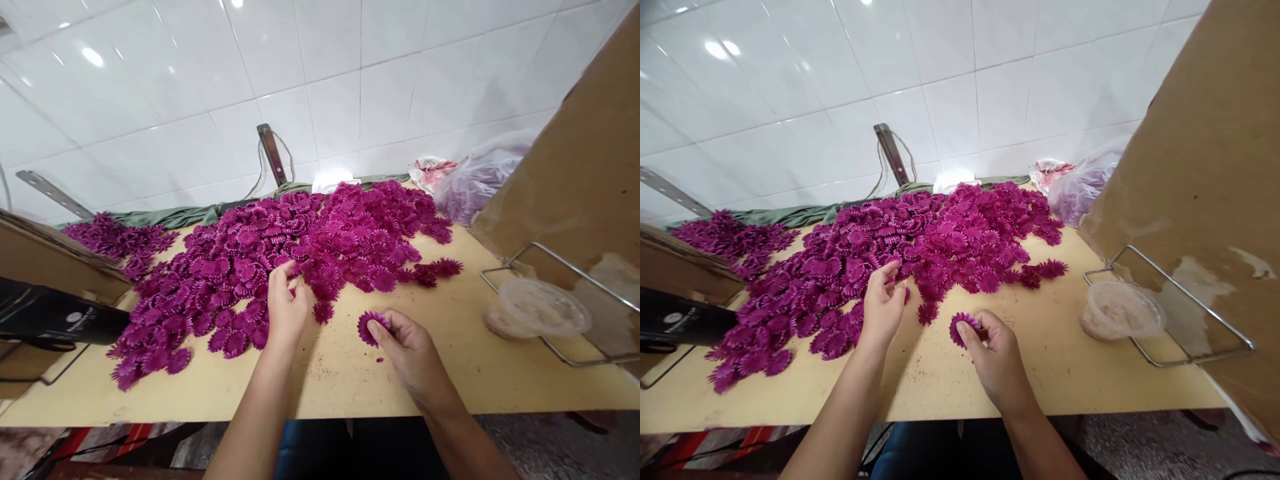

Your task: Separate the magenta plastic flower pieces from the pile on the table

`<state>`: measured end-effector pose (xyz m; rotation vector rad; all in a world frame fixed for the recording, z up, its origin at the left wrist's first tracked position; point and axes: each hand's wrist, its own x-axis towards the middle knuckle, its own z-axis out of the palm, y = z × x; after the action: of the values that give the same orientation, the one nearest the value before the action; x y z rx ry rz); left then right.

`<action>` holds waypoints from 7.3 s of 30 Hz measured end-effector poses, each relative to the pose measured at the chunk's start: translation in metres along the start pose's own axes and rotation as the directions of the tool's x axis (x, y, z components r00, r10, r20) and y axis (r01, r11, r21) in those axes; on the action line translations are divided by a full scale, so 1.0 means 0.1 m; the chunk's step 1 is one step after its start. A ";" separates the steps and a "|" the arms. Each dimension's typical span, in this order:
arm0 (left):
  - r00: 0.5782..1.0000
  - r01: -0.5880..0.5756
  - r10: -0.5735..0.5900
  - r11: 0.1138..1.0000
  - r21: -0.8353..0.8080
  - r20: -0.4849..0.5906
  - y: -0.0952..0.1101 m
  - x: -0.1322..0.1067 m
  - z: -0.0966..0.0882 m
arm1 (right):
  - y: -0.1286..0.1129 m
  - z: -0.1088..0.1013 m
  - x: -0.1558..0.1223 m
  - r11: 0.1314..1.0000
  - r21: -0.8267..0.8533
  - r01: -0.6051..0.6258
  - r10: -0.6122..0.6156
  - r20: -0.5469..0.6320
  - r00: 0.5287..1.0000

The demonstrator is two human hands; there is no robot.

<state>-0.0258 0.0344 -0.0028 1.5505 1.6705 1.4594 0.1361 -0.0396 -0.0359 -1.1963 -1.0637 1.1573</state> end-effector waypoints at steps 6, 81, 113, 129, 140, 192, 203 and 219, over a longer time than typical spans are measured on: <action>0.907 -0.127 0.172 0.982 -0.139 0.385 0.23 -0.48 0.01 | -0.05 0.07 0.03 0.990 0.107 -0.096 0.103 -0.061 0.993; 0.846 -0.078 0.151 0.984 -0.162 0.511 0.30 -0.57 0.05 | -0.01 0.02 -0.03 0.991 0.121 -0.058 0.065 -0.059 0.996; 0.996 0.021 -0.008 0.989 -0.148 0.088 0.22 -0.01 -0.07 | -0.06 -0.12 -0.17 0.999 -0.050 0.010 -0.007 0.062 0.998; 0.838 0.390 -0.169 0.851 -0.353 0.519 0.25 -0.64 0.15 | -0.03 -0.02 -0.20 0.998 -0.045 0.049 -0.048 0.034 0.998; 0.812 0.523 -0.536 0.487 -0.700 0.233 0.20 -0.17 -0.05 | -0.21 -0.04 -0.25 0.940 -0.267 0.215 -0.205 0.067 0.977; 0.826 0.471 -0.219 0.773 -0.425 0.519 -0.01 -0.64 0.00 | 0.13 0.17 -0.05 0.956 -0.207 0.206 -0.162 0.207 0.965; 0.744 0.568 -0.271 0.737 -0.366 0.611 -0.05 -0.69 0.08 | 0.09 0.26 -0.06 0.942 -0.226 0.248 -0.204 0.204 0.958; 0.679 0.638 -0.601 0.199 -0.744 0.421 0.14 -0.33 -0.07 | -0.08 0.45 -0.39 0.816 -0.110 0.567 -0.475 0.431 0.767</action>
<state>-0.0163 -0.0006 0.0010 0.2170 0.9677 1.3697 0.0872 -0.0736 -0.0237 -0.7607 -1.7531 0.8417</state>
